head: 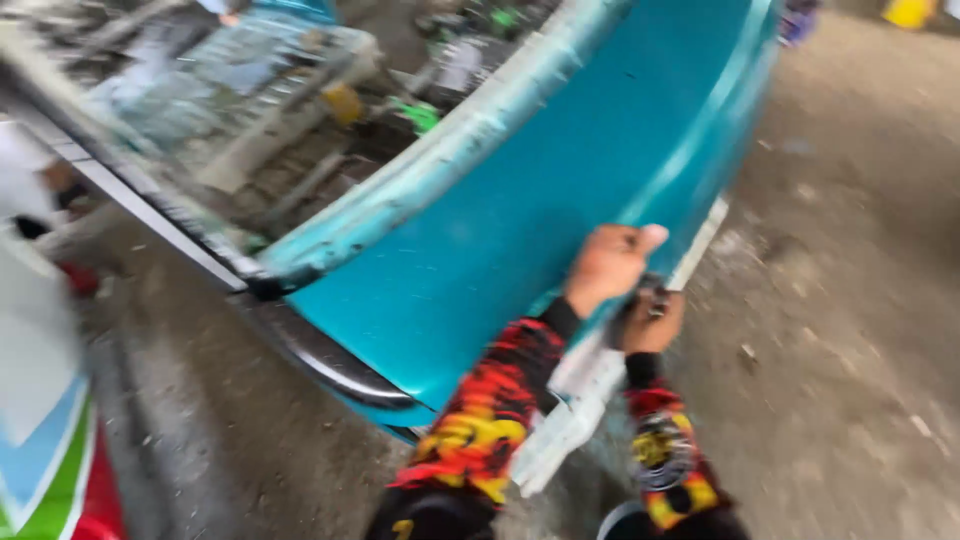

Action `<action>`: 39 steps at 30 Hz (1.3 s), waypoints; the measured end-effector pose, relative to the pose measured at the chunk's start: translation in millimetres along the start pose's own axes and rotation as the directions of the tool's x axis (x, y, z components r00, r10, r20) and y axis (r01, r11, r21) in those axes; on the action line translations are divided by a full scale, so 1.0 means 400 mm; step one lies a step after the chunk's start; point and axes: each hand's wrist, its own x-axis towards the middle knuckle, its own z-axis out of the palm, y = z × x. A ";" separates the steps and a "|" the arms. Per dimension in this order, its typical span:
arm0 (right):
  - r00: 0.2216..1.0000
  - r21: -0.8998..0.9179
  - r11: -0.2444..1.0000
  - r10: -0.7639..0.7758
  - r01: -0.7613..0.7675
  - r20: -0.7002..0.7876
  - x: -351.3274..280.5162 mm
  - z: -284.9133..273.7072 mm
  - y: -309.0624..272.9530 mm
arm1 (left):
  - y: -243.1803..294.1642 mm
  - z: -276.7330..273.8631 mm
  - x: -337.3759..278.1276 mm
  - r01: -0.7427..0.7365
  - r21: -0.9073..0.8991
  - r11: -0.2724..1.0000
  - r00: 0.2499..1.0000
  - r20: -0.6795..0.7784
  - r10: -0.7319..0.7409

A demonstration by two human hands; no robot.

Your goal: The person uses a sanding block to sand the surface of a teal car fender in a workshop. They repeatedly rub the sanding block against the fender's curved surface and edges, occasionally dipping the block into a bucket of water.

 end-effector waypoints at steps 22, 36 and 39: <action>0.977 -0.261 0.942 -0.204 0.213 0.061 0.019 0.005 -0.026 | -0.146 -0.124 0.022 -0.388 0.698 0.602 0.876 0.077 0.476; 0.993 -0.277 0.957 -0.060 0.086 0.101 0.085 0.049 0.117 | -0.144 -0.133 0.039 -0.379 0.703 0.602 0.906 0.149 0.397; 0.987 -0.236 0.960 -0.131 0.149 0.088 -0.167 0.001 0.016 | -0.153 -0.139 0.054 -0.388 0.723 0.572 0.889 0.130 0.439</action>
